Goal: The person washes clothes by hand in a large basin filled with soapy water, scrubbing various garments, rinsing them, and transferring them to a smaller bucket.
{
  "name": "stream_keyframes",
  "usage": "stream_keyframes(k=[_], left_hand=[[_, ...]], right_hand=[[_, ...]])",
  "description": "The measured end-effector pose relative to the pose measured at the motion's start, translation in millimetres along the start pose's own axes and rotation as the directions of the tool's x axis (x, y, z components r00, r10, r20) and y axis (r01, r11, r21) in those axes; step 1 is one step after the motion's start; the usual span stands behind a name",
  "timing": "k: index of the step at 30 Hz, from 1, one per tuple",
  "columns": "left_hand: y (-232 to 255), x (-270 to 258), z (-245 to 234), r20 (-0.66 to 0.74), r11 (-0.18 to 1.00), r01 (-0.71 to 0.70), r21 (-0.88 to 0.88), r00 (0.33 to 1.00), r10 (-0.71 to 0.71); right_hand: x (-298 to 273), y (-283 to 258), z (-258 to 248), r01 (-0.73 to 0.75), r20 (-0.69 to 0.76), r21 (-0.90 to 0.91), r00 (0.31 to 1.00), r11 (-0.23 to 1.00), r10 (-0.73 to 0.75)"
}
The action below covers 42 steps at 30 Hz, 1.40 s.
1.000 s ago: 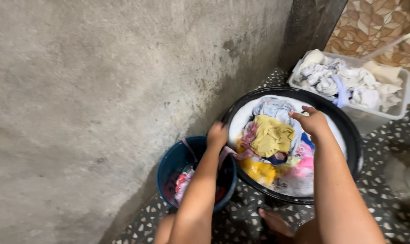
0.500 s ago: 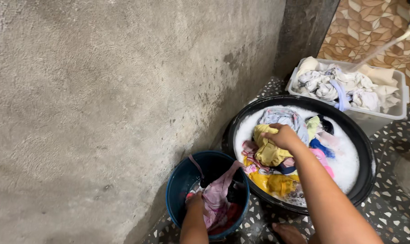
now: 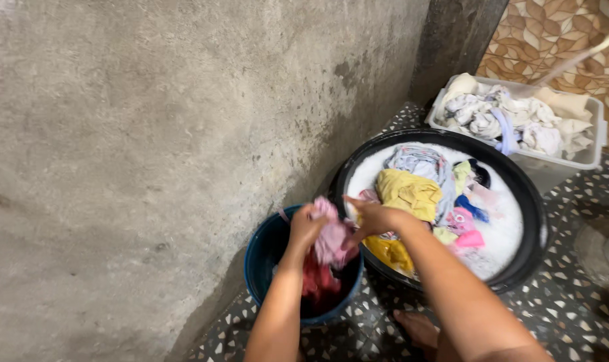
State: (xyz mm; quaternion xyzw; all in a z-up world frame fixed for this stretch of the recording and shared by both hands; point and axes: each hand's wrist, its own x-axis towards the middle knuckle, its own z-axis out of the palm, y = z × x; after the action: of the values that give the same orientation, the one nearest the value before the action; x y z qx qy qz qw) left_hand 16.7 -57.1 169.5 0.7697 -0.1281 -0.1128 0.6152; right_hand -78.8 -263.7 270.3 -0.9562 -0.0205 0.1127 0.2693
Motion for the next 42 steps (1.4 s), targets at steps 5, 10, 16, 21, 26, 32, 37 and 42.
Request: stream_keyframes(k=[5,10,16,21,26,32,37,42], left_hand=[[126,-9,17,0.011,0.834,-0.348,-0.428,0.921,0.390],[181,-21,40,0.282,0.731,-0.183,-0.657,0.840,0.463],[75,36,62,0.250,0.912,-0.012,-0.410,0.960,0.125],[-52,60,70,0.011,0.909,0.388,0.154,0.919,-0.394],[-99,35,102,0.016,0.919,0.121,0.376,0.990,-0.137],[3,21,106,0.010,0.836,0.194,0.513,0.973,-0.232],[99,4,116,-0.133,0.979,-0.206,0.002,0.970,0.204],[198,-14,91,0.017,0.732,-0.295,-0.614,0.922,0.386]], right_hand=[[-11,-15,3,0.041,-0.152,0.878,0.969,0.476,0.196],[-1,68,-24,0.250,-0.493,0.854,0.671,0.456,0.554],[-99,148,-128,0.789,-0.826,0.491,0.285,0.370,0.487],[-97,206,-98,0.021,-0.470,0.857,0.440,0.515,0.765],[-70,176,-70,-0.437,-0.187,0.700,0.651,0.565,0.736],[-62,88,-61,-0.504,0.232,0.460,0.863,0.731,0.449],[-52,39,-41,-0.243,0.162,0.315,0.966,0.917,0.201],[-51,55,-67,0.319,-0.372,0.907,0.912,0.274,0.173]])
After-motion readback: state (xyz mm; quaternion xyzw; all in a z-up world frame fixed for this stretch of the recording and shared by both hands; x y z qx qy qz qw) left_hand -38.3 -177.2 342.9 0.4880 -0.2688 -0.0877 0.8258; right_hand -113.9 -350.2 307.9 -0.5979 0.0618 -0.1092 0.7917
